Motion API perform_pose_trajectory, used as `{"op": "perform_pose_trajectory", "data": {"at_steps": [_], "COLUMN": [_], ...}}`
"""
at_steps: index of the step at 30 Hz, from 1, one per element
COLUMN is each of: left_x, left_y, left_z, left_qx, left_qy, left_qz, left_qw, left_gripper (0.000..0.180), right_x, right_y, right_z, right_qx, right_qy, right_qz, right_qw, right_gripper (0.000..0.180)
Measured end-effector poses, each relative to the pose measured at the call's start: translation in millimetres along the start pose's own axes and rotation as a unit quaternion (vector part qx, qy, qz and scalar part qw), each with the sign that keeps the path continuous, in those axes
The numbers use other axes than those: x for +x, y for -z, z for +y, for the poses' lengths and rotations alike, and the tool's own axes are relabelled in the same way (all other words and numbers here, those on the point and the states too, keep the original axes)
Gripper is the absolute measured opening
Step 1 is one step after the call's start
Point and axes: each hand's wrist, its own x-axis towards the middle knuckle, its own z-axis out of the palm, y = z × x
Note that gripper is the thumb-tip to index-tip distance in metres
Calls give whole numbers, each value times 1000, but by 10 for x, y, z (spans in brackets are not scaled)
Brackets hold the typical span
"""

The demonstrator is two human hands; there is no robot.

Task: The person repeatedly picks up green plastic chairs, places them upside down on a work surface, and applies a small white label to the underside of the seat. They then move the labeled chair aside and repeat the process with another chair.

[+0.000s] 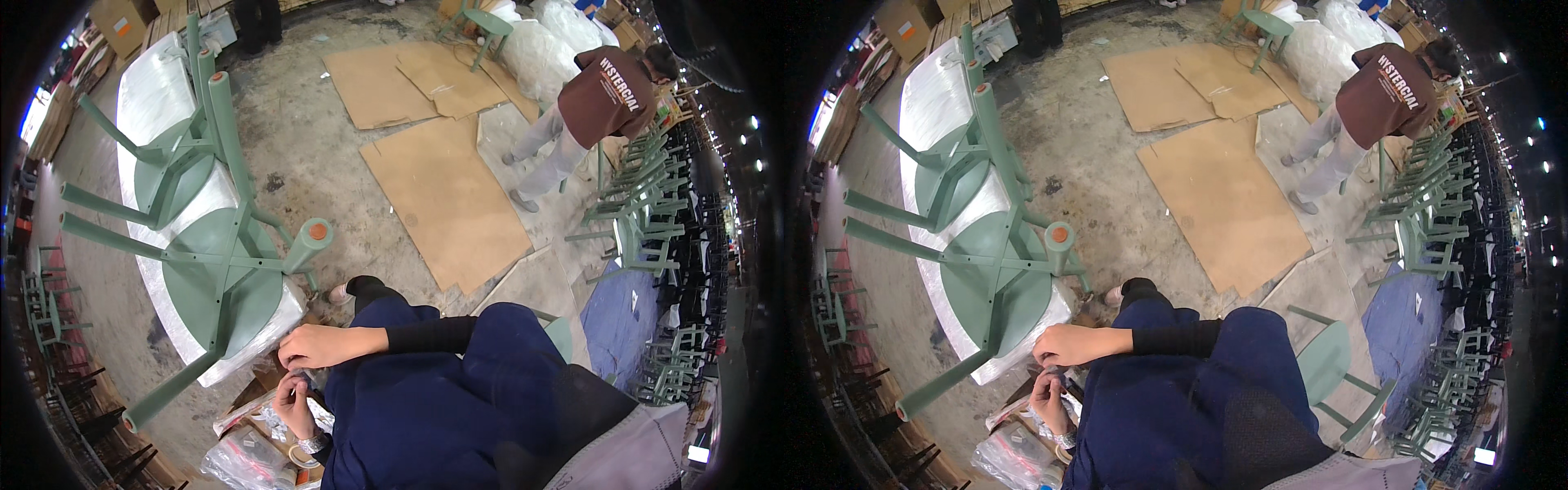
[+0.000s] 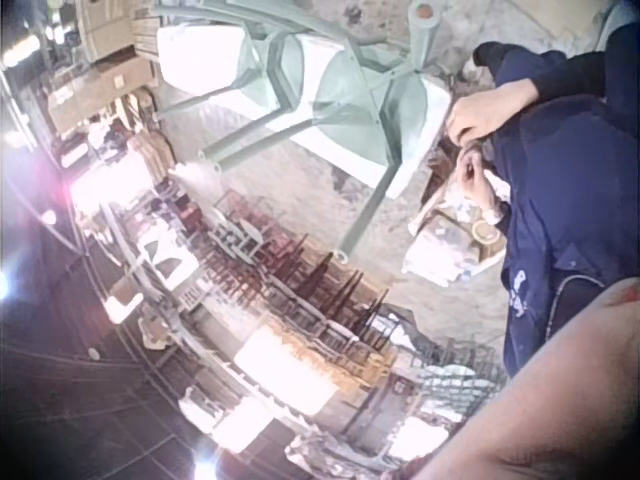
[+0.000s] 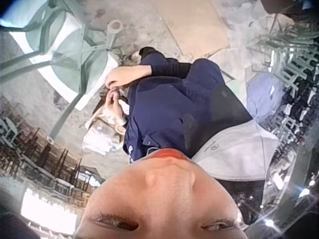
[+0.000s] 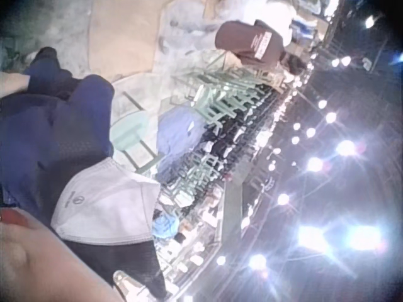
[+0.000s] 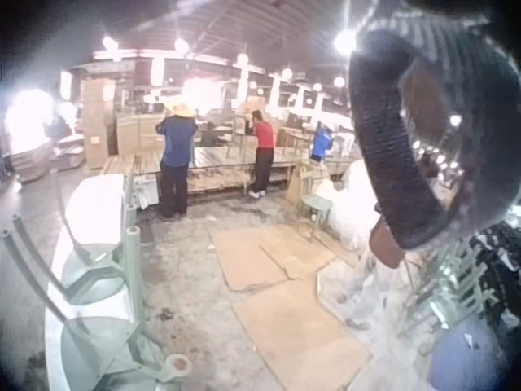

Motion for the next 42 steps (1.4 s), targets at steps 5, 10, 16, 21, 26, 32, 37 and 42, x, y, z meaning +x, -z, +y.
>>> {"op": "perform_pose_trajectory", "data": {"at_steps": [5, 10, 16, 21, 26, 32, 37, 42], "left_x": [-178, -306, -602, -790, -1028, -1370, -1772, -2185], "left_y": [26, 479, 538, 332, -148, -66, -19, 139], "left_z": [-58, -436, -620, -809, -279, -503, -559, -583], "left_qx": [-10, 318, 337, 403, 263, 316, 300, 255], "left_qy": [24, 80, 99, -11, -129, -79, -8, 39], "left_qz": [168, 302, 360, 453, 380, 413, 468, 577], "left_qw": [985, 895, 864, 795, 877, 851, 831, 775], "left_gripper": [17, 26, 17, 19, 22, 20, 18, 18], "right_x": [-18, 18, -121, -66, 53, 22, -150, -310], "right_y": [-100, 170, -76, -344, -727, -1188, -1511, -1881], "right_z": [171, 111, 236, 168, 83, 18, -7, -101], "right_qx": [28, -51, 88, 94, 156, 132, 160, 16], "right_qy": [-99, -139, -222, -215, -237, -231, -258, -114], "right_qz": [65, 108, 44, -84, -225, -296, -316, -393], "right_qw": [993, 983, 970, 968, 932, 917, 899, 912], "right_gripper": [14, 12, 9, 10, 11, 10, 15, 30]}}
